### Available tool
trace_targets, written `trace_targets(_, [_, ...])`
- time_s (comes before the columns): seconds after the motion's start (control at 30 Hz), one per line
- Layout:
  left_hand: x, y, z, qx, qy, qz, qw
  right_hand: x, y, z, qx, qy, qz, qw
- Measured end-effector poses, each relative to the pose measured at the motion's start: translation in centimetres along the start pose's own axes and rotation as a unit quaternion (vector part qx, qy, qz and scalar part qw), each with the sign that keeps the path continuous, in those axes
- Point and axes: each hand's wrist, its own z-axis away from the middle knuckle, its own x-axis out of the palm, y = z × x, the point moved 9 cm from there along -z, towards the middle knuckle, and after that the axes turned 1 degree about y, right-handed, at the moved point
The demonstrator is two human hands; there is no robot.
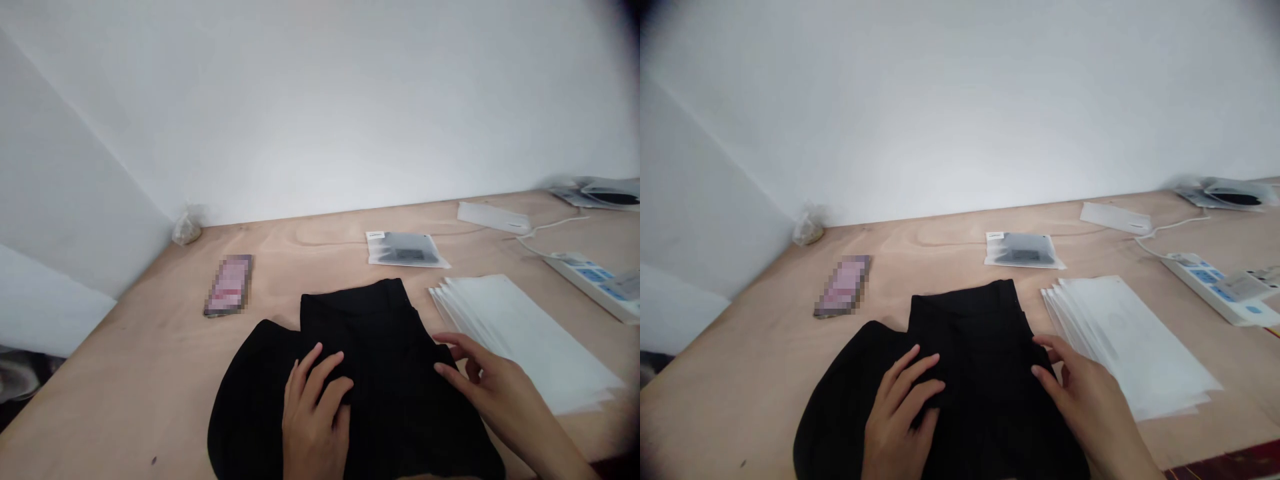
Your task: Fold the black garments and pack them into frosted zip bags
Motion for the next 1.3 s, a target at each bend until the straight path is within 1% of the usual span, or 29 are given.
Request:
trace_targets(0.03, [-0.1, 0.2, 0.0, 0.008, 0.005, 0.007, 1.000, 0.2, -0.1, 0.0, 0.003, -0.011, -0.037, 0.999])
trace_targets(0.13, [-0.1, 0.9, -0.1, 0.034, 0.011, 0.009, 0.999, 0.0, -1.0, -0.3, -0.004, 0.025, -0.106, 0.994])
trace_targets(0.17, [0.0, 1.1, -0.2, 0.038, 0.004, 0.001, 0.999, 0.2, -1.2, -0.5, -0.005, 0.031, -0.106, 0.994])
trace_targets(0.23, [0.5, 1.1, -0.5, 0.030, -0.019, -0.015, 0.999, 0.8, -1.7, -0.8, -0.010, 0.037, -0.069, 0.997])
trace_targets(0.27, [0.8, 1.1, -0.6, 0.023, -0.030, -0.020, 0.999, 0.8, -2.1, -0.7, -0.018, 0.054, -0.039, 0.998])
trace_targets(0.33, [1.0, 1.1, -0.8, 0.011, -0.039, -0.018, 0.999, 0.4, -3.7, 0.0, -0.049, 0.124, 0.001, 0.991])
trace_targets(0.37, [1.1, 1.1, -0.9, 0.009, -0.039, -0.015, 0.999, 0.3, -4.9, 0.6, -0.074, 0.155, -0.003, 0.985])
trace_targets(0.4, [1.2, 1.1, -0.9, 0.010, -0.039, -0.012, 0.999, 0.5, -6.2, 1.3, -0.105, 0.165, -0.023, 0.980])
trace_targets(0.43, [1.3, 1.0, -0.9, 0.011, -0.040, -0.010, 0.999, 1.1, -7.6, 1.8, -0.139, 0.151, -0.051, 0.977])
trace_targets(0.5, [1.6, 0.9, -0.7, 0.011, -0.051, -0.007, 0.999, 3.3, -10.1, 2.7, -0.192, 0.063, -0.086, 0.976])
trace_targets(0.57, [1.7, 0.6, -0.4, 0.003, -0.062, 0.001, 0.998, 5.7, -11.4, 3.2, -0.209, -0.021, -0.063, 0.976])
trace_targets(0.6, [1.5, 0.3, -0.3, -0.008, -0.065, 0.005, 0.998, 6.5, -11.6, 3.2, -0.207, -0.045, -0.036, 0.977])
trace_targets(0.63, [1.3, -0.1, -0.2, -0.026, -0.067, 0.010, 0.997, 7.1, -11.5, 3.2, -0.204, -0.058, -0.009, 0.977])
trace_targets(0.7, [0.5, -1.5, 0.1, -0.084, -0.068, 0.012, 0.994, 7.8, -11.1, 3.1, -0.201, -0.071, 0.026, 0.977])
trace_targets(0.77, [-0.7, -3.4, 0.6, -0.164, -0.061, -0.020, 0.984, 8.0, -10.7, 3.0, -0.199, -0.078, 0.032, 0.976])
trace_targets(0.83, [-1.4, -5.3, 1.1, -0.234, -0.065, -0.057, 0.968, 7.9, -10.5, 3.1, -0.197, -0.079, 0.026, 0.977])
trace_targets(0.9, [-1.2, -6.4, 1.4, -0.273, -0.086, -0.061, 0.956, 7.9, -10.4, 3.1, -0.197, -0.075, 0.024, 0.977])
trace_targets(0.97, [-0.7, -6.6, 1.5, -0.295, -0.088, -0.027, 0.951, 7.9, -10.5, 3.1, -0.196, -0.069, 0.021, 0.978])
trace_targets(1.03, [-0.8, -6.6, 1.5, -0.324, -0.049, 0.015, 0.945, 8.0, -10.8, 3.1, -0.191, -0.067, 0.009, 0.979])
trace_targets(1.13, [-1.9, -6.2, 1.8, -0.353, 0.046, 0.077, 0.931, 8.0, -12.0, 3.3, -0.193, -0.071, -0.041, 0.978])
trace_targets(1.23, [-3.6, -5.4, 2.1, -0.347, 0.140, 0.088, 0.923, 7.4, -13.5, 3.8, -0.224, -0.069, -0.090, 0.968])
trace_targets(1.27, [-4.1, -5.1, 2.0, -0.338, 0.162, 0.076, 0.924, 6.9, -13.7, 3.9, -0.238, -0.052, -0.092, 0.965])
trace_targets(1.3, [-4.6, -4.6, 1.8, -0.321, 0.181, 0.060, 0.928, 6.0, -13.5, 3.9, -0.245, -0.018, -0.086, 0.965])
